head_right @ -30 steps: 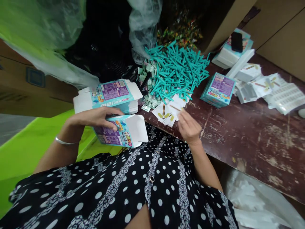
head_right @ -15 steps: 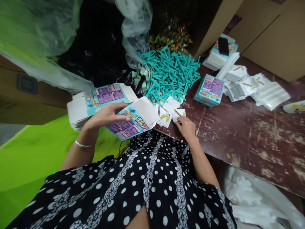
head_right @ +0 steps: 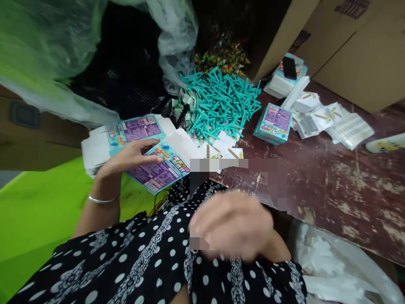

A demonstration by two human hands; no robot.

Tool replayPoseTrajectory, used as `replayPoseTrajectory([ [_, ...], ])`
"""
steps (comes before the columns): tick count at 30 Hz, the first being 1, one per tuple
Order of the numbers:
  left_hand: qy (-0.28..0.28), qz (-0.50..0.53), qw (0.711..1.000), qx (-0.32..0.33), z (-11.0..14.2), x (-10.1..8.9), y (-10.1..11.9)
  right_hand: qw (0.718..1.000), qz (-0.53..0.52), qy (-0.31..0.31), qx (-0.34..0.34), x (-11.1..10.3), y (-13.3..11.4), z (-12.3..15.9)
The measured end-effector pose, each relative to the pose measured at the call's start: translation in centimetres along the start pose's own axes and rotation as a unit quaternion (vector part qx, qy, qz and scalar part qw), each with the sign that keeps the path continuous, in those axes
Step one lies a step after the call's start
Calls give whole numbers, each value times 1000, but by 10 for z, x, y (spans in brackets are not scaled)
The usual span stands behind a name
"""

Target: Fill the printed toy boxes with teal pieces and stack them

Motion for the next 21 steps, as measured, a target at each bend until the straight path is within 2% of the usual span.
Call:
replayPoseTrajectory([
  [1,0,-4,1000,-3,0,0,0,998,38,55,15,1,14,-27],
  [3,7,-15,1000,-7,0,-1,1,990,86,99,56,12,51,-79],
  [4,12,-19,1000,-8,0,-1,1,976,166,110,89,20,72,-100],
  [6,15,-15,1000,-4,-2,1,1,941,299,63,145,43,115,-129],
  [9,5,5,1000,-4,-3,5,0,913,378,11,151,72,157,-139],
  [13,-10,18,1000,-5,-5,8,-3,909,393,-7,141,87,173,-127],
  [21,-39,43,998,1,-10,18,-6,899,408,83,132,79,167,-131],
])
Point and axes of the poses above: each hand's wrist, its own z-axis away from the middle knuckle, its own x-axis out of the palm, y = z × x, the point moved 5 cm from there along -z, towards the middle knuckle, and after that the axes turned 13 degrees about z, right-handed, at the moved point
